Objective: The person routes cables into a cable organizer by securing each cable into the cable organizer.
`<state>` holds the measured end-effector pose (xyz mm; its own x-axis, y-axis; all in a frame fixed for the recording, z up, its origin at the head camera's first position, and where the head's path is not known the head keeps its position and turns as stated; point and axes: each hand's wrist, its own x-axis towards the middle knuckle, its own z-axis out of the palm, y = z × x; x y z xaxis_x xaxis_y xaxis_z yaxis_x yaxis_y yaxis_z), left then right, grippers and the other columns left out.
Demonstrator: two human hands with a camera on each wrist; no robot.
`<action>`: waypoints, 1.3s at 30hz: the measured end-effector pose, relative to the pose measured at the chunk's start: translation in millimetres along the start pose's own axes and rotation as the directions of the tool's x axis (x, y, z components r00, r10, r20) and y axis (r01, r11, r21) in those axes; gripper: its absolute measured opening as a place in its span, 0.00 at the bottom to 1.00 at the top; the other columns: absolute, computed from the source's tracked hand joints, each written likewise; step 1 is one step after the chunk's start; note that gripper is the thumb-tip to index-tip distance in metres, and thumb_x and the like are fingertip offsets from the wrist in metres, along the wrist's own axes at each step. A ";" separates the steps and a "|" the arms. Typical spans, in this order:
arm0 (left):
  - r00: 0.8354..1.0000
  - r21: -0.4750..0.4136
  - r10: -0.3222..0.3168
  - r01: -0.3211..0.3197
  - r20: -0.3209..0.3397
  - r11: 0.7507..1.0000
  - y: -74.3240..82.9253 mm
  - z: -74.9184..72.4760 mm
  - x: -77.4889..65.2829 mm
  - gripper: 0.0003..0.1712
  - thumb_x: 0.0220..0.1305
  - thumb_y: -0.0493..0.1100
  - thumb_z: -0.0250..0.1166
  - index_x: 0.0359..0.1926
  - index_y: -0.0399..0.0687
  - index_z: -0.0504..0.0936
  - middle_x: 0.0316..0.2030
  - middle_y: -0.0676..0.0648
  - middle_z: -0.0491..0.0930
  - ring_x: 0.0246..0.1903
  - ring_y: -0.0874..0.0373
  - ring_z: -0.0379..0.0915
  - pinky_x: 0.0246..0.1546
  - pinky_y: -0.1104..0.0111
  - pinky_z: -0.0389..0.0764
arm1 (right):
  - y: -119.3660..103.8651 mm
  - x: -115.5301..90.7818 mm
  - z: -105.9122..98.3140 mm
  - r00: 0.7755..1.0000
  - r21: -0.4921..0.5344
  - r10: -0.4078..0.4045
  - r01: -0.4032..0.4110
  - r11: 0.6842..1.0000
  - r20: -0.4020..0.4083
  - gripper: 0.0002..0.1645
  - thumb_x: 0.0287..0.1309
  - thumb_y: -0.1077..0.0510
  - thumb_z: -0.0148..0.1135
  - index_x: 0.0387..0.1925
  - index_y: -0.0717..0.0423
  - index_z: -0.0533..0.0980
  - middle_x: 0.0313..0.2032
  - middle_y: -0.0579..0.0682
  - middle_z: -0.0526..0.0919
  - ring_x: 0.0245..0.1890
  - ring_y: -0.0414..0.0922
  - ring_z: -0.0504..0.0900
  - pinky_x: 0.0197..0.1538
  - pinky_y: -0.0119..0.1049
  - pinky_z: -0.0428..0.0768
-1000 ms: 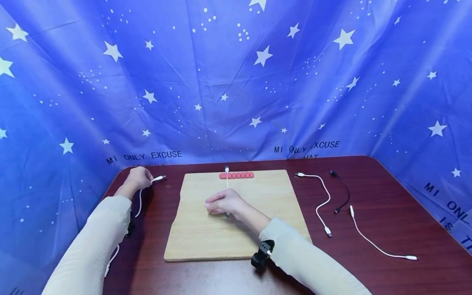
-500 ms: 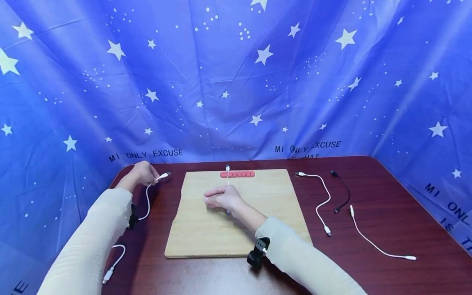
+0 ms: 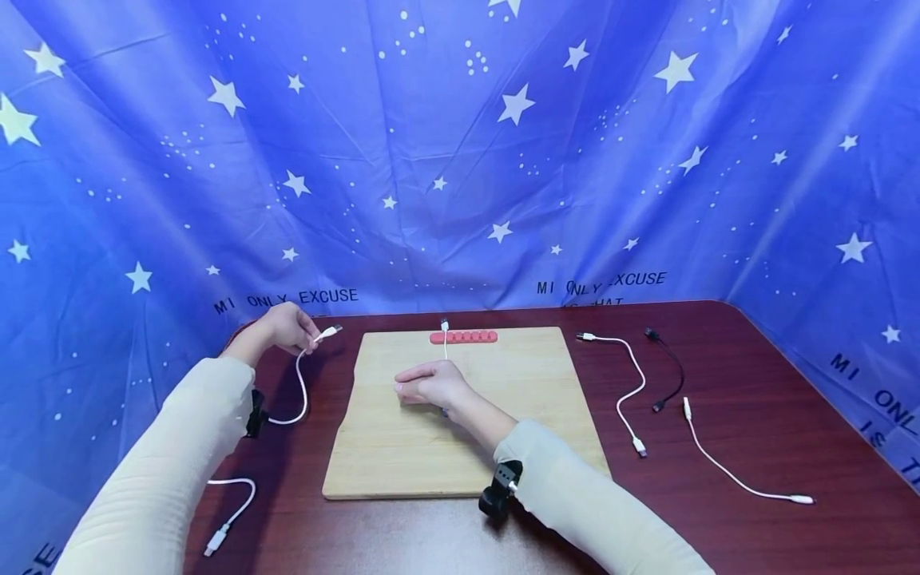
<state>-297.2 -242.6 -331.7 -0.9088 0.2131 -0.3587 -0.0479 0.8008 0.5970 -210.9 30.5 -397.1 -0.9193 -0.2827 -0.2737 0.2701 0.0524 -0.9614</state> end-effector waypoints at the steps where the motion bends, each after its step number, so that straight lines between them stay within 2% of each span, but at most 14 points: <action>1: 1.000 -0.008 0.000 0.000 0.006 1.000 0.5 -0.5 0.5 0.15 0.53 0.25 0.63 0.43 0.18 0.77 0.21 0.51 0.84 0.25 0.64 0.80 0.36 0.63 0.89 | -0.3 -0.1 0.3 1.000 0.000 0.002 -0.002 1.000 0.000 0.17 0.53 0.67 0.66 0.47 0.69 0.80 0.46 0.65 0.85 0.47 0.55 0.86 0.52 0.40 0.85; 7: 1.000 -0.071 0.013 -0.011 0.027 0.997 7.8 -2.6 0.3 0.18 0.55 0.25 0.63 0.46 0.17 0.74 0.20 0.55 0.83 0.24 0.65 0.80 0.34 0.65 0.88 | 0.7 -0.5 1.2 1.000 0.001 0.012 -0.012 1.000 0.000 0.17 0.54 0.68 0.66 0.47 0.69 0.80 0.47 0.64 0.85 0.48 0.55 0.85 0.52 0.39 0.85; 12: 0.999 -0.133 0.019 -0.013 0.048 0.991 13.5 -0.9 -1.5 0.19 0.56 0.26 0.64 0.48 0.17 0.74 0.22 0.53 0.84 0.27 0.62 0.82 0.36 0.65 0.89 | 3.4 0.3 2.9 1.000 0.002 0.005 -0.005 1.000 0.013 0.17 0.53 0.68 0.66 0.47 0.70 0.80 0.45 0.65 0.85 0.44 0.52 0.87 0.51 0.39 0.86; 15: 0.995 -0.203 0.049 -0.031 0.084 0.979 11.9 -0.5 0.5 0.18 0.55 0.26 0.65 0.46 0.18 0.75 0.24 0.49 0.86 0.28 0.61 0.83 0.37 0.65 0.88 | 4.6 0.6 4.3 1.000 0.015 0.006 -0.007 1.000 0.023 0.18 0.53 0.69 0.66 0.47 0.71 0.79 0.46 0.65 0.85 0.43 0.51 0.87 0.51 0.40 0.86; 17: 0.987 -0.275 0.105 -0.067 0.126 0.959 7.9 -1.6 4.9 0.15 0.54 0.27 0.66 0.43 0.20 0.77 0.25 0.48 0.86 0.28 0.60 0.83 0.35 0.67 0.88 | 5.4 0.6 5.4 1.000 0.024 0.005 -0.006 1.000 0.025 0.17 0.53 0.70 0.65 0.47 0.72 0.79 0.46 0.65 0.85 0.43 0.51 0.88 0.50 0.40 0.86; 20: 0.981 -0.333 0.133 -0.080 0.141 0.940 11.1 -0.6 5.6 0.15 0.54 0.26 0.65 0.43 0.20 0.77 0.26 0.47 0.86 0.28 0.61 0.82 0.35 0.68 0.88 | 6.5 0.5 7.4 0.999 0.042 0.007 -0.008 0.999 0.033 0.17 0.53 0.70 0.65 0.47 0.72 0.79 0.46 0.66 0.84 0.42 0.49 0.88 0.50 0.39 0.86; 22: 0.982 -0.346 0.129 -0.074 0.138 0.935 16.0 1.0 4.8 0.16 0.56 0.25 0.63 0.46 0.18 0.75 0.27 0.47 0.86 0.28 0.62 0.82 0.36 0.69 0.88 | 7.7 0.4 9.0 0.999 0.052 0.007 -0.009 0.999 0.041 0.17 0.53 0.71 0.64 0.47 0.72 0.79 0.47 0.66 0.84 0.40 0.48 0.88 0.50 0.39 0.86; 24: 0.989 -0.327 0.091 -0.049 0.115 0.944 25.6 4.4 1.1 0.19 0.59 0.25 0.61 0.50 0.16 0.71 0.27 0.49 0.85 0.29 0.64 0.81 0.37 0.70 0.88 | 9.1 0.5 10.6 0.999 0.052 0.001 -0.003 0.999 0.053 0.18 0.53 0.71 0.64 0.47 0.73 0.79 0.47 0.66 0.84 0.40 0.47 0.88 0.50 0.39 0.86; 27: 0.990 -0.328 0.078 -0.036 0.116 0.944 34.6 7.7 0.8 0.21 0.62 0.26 0.58 0.54 0.15 0.68 0.26 0.52 0.85 0.29 0.65 0.81 0.38 0.72 0.87 | 10.6 0.8 12.7 0.998 0.056 -0.006 0.002 0.998 0.067 0.18 0.53 0.71 0.64 0.48 0.73 0.78 0.47 0.67 0.84 0.39 0.46 0.88 0.50 0.39 0.86; 34: 0.987 -0.357 0.091 -0.039 0.132 0.933 47.7 12.4 7.4 0.20 0.63 0.27 0.58 0.54 0.18 0.70 0.27 0.52 0.85 0.30 0.64 0.82 0.39 0.73 0.87 | 10.0 2.1 15.9 0.994 0.104 0.023 -0.034 0.994 0.104 0.20 0.55 0.71 0.62 0.51 0.73 0.76 0.46 0.69 0.84 0.41 0.50 0.88 0.53 0.40 0.85; 39: 0.987 -0.364 0.099 -0.048 0.124 0.930 56.1 16.6 11.5 0.21 0.63 0.28 0.59 0.55 0.18 0.70 0.26 0.54 0.84 0.30 0.64 0.82 0.40 0.73 0.87 | 10.2 3.4 18.0 0.990 0.171 0.041 -0.064 0.983 0.132 0.20 0.58 0.72 0.59 0.53 0.74 0.74 0.47 0.69 0.82 0.49 0.56 0.85 0.56 0.42 0.83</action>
<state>-303.4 -185.9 -314.2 -0.8505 0.3595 -0.3839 -0.1517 0.5313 0.8335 -206.2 12.9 -407.4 -0.8616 -0.4044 -0.3068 0.3731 -0.0947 -0.9230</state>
